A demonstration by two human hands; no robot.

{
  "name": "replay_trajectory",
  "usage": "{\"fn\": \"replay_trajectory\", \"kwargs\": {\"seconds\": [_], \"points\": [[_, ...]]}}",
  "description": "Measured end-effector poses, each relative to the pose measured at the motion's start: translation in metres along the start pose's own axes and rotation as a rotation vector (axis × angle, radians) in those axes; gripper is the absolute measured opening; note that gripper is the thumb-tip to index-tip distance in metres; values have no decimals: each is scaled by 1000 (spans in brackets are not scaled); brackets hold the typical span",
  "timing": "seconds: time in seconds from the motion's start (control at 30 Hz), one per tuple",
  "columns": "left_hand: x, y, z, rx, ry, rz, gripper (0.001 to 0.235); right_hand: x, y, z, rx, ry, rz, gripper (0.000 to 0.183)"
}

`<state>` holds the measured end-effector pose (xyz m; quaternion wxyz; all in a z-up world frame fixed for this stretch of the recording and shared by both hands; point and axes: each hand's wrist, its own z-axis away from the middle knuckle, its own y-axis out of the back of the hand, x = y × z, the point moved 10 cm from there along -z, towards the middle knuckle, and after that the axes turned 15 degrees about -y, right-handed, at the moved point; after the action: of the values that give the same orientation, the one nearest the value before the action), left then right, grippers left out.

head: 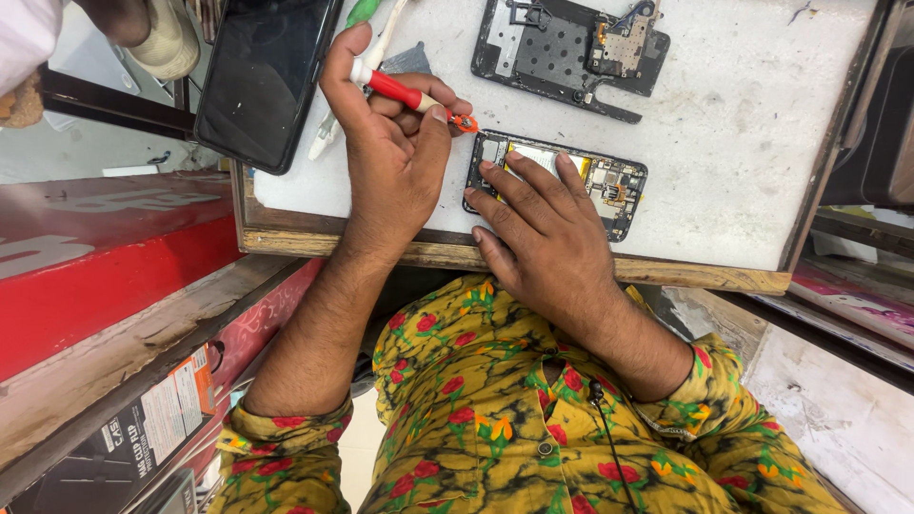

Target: The person cleans a small internal component with a cotton swab, then places it into the phone chassis. They connect a ribbon cable, position the motherboard, and use a screwdriver to secure components inside the phone.

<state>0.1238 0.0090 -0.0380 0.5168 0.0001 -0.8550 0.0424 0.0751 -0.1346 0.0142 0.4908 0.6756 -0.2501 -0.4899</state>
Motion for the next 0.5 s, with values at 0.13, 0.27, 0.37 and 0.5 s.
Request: {"fn": "replay_trajectory", "kwargs": {"seconds": [0.13,0.27,0.37,0.5], "points": [[3,-1,-1,-15,-32,-17,69,0,0,0,1,1,-6,39],[3,-1,-1,-13,-25,-21,69,1,0,1,0,-1,-4,39],[3,-1,-1,-13,-17,-15,69,0,0,0,-1,0,-4,39],[4,-2,-2,-12,-23,-13,69,0,1,1,3,2,-13,39]]}}
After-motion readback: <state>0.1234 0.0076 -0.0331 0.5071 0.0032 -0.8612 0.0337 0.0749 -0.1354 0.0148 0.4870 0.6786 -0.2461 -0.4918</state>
